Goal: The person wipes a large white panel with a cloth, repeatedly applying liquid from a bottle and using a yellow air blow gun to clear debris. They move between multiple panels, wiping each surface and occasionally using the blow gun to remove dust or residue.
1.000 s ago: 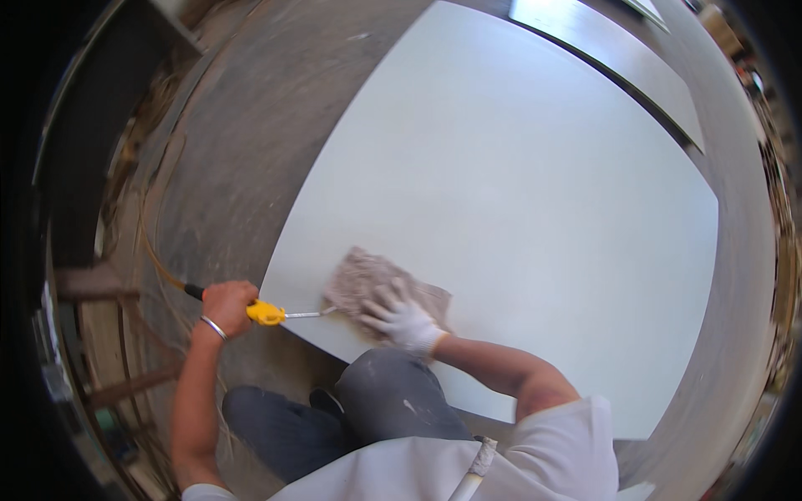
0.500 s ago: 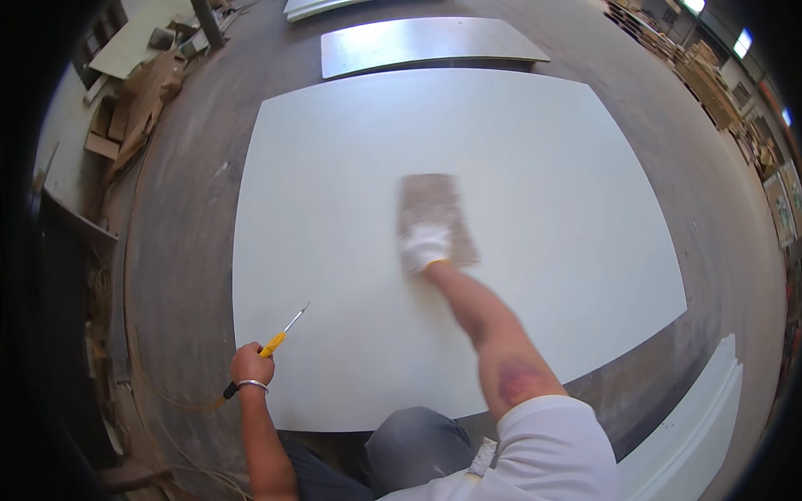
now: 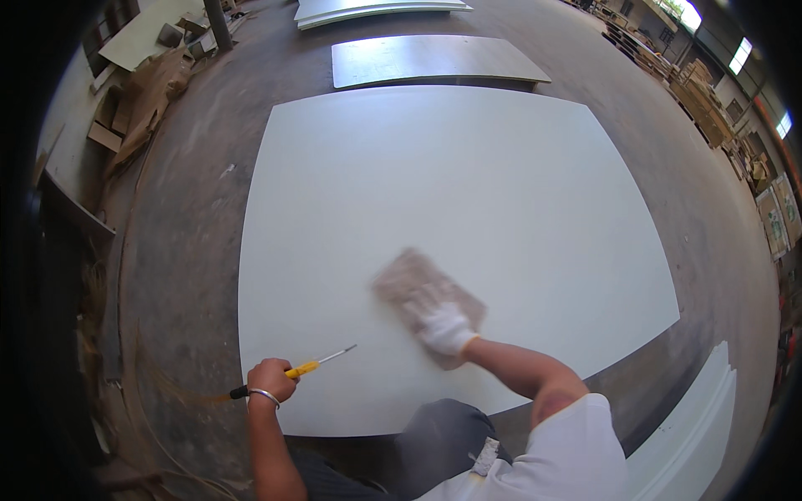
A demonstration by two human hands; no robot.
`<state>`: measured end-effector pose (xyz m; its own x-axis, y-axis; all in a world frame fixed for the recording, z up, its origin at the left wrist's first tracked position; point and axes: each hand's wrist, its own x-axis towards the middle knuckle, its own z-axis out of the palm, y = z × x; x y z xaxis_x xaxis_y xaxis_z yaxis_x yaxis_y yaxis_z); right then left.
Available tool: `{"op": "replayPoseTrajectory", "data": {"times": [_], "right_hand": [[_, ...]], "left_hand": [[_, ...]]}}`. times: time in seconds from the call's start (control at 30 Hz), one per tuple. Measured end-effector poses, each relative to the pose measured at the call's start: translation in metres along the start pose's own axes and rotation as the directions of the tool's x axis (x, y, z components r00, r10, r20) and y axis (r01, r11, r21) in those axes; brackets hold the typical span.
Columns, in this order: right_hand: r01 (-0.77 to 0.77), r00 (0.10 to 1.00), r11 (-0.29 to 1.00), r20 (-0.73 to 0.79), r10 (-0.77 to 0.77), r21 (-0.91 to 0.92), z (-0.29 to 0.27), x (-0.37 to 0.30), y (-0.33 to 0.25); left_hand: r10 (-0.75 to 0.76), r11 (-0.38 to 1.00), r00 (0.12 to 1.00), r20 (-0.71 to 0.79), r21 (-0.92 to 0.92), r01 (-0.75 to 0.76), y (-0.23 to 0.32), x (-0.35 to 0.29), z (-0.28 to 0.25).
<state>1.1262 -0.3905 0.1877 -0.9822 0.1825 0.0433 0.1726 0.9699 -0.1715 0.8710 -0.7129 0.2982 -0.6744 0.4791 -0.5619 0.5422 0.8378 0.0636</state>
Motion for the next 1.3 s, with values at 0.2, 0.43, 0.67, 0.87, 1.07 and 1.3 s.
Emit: {"op": "replayPoseTrajectory", "data": {"times": [0.2,0.43,0.67,0.87,1.07,1.3], "right_hand": [[-0.967,-0.178,-0.191,-0.086,0.98,-0.171,-0.042,-0.162,0.185],[-0.99,-0.03,-0.033,-0.025,0.999,-0.137,-0.035,-0.058,0.202],[-0.565,0.821,0.825,-0.109,0.56,-0.017,-0.022,0.075,0.087],[-0.029,0.986,0.98,-0.156,0.061,0.196,-0.002,0.057,0.022],[-0.543,0.838,0.837,-0.118,0.533,-0.069,-0.028,-0.068,0.161],[-0.969,-0.05,-0.104,-0.234,0.971,-0.225,-0.046,-0.269,0.34]], "left_hand": [[0.145,0.988,0.989,0.012,-0.05,-0.145,0.042,0.008,0.009],[0.168,0.979,0.976,-0.142,-0.095,-0.182,0.092,0.033,0.035],[0.198,0.959,0.947,-0.254,-0.151,-0.241,0.115,0.046,0.049],[0.139,0.982,0.968,-0.211,-0.098,-0.162,0.098,0.043,0.042],[0.184,0.971,0.949,-0.256,-0.099,-0.215,0.104,0.039,0.035],[0.327,0.917,0.92,-0.217,-0.163,-0.364,0.13,0.035,0.05]]}}
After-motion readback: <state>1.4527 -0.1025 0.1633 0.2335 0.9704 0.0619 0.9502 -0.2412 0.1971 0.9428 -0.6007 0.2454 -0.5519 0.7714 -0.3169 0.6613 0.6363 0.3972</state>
